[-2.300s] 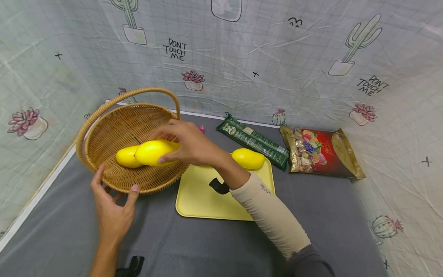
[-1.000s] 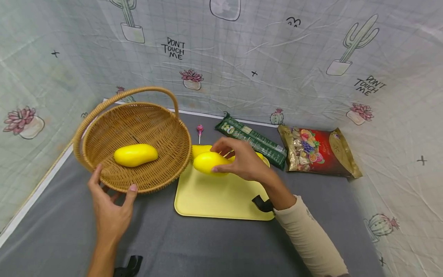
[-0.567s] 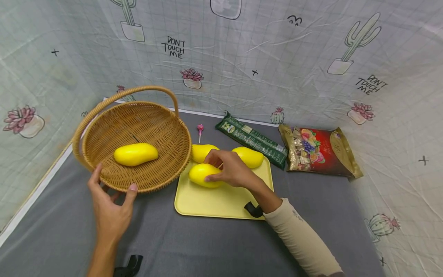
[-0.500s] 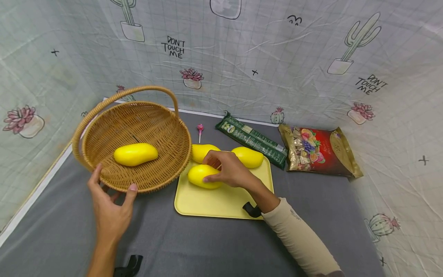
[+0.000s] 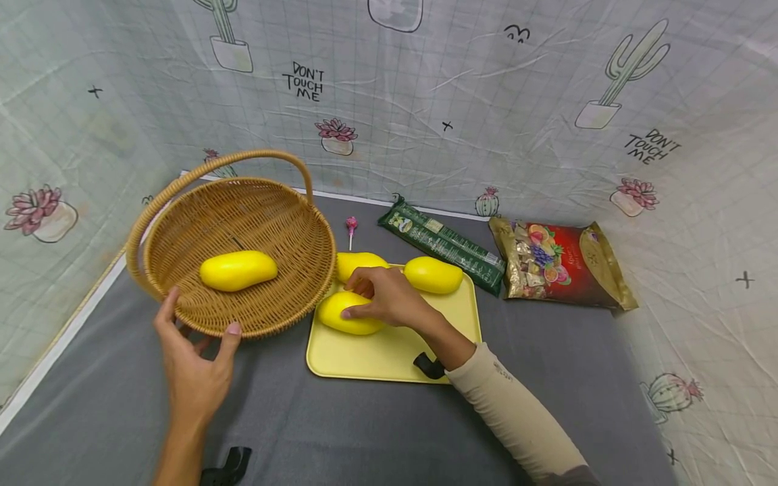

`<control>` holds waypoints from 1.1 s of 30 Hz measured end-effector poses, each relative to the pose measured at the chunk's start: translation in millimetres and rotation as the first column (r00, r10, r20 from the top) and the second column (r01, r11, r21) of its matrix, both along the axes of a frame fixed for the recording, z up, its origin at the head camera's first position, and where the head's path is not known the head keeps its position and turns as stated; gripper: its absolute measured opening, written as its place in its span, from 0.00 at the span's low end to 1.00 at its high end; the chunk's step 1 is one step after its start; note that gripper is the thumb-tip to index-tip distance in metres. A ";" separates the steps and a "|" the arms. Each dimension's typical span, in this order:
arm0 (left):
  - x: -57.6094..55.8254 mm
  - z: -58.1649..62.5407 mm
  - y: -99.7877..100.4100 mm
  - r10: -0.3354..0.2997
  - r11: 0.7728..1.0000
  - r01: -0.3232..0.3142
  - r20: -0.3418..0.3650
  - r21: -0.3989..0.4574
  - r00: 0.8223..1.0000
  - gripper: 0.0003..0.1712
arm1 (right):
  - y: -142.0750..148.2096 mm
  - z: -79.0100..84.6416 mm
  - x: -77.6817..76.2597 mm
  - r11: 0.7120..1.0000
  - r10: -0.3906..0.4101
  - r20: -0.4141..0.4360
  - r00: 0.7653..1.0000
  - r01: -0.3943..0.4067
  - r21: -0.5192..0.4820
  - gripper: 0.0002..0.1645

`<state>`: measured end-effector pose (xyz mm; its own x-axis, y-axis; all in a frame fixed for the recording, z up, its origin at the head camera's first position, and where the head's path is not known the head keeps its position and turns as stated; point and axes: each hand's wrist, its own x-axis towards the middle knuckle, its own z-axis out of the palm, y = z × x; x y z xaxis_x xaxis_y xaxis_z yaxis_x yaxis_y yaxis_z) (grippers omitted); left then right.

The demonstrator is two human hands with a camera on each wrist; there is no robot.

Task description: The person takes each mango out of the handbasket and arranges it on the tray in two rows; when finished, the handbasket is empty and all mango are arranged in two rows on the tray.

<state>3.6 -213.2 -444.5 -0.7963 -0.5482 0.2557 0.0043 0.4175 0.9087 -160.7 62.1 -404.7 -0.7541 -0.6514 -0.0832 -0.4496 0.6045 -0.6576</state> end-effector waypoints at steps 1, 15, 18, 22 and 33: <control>0.0 0.1 0.0 0.001 1.000 -0.001 0.000 0.000 1.000 0.55 | -0.1 0.3 0.1 1.000 -0.002 0.000 1.000 0.002 0.001 0.24; -1.2 1.2 -0.2 -0.005 1.000 0.005 -0.011 0.003 1.000 0.57 | 12.9 35.6 0.1 0.996 -0.058 -0.118 0.991 0.049 -0.081 0.24; -1.1 0.7 -0.5 -0.004 1.000 0.004 -0.006 -0.002 1.000 0.57 | 11.5 51.3 1.3 0.987 -0.064 -0.151 0.986 0.040 -0.155 0.22; -0.4 0.6 -0.7 -0.007 1.000 0.007 -0.008 -0.006 1.000 0.56 | 1.3 69.9 3.1 0.973 -0.049 -0.210 0.976 -0.001 -0.230 0.21; -0.1 -0.9 -0.5 -0.002 1.000 0.002 -0.003 -0.017 1.000 0.57 | -60.6 85.2 5.3 0.970 0.101 -0.267 0.958 -0.154 -0.187 0.34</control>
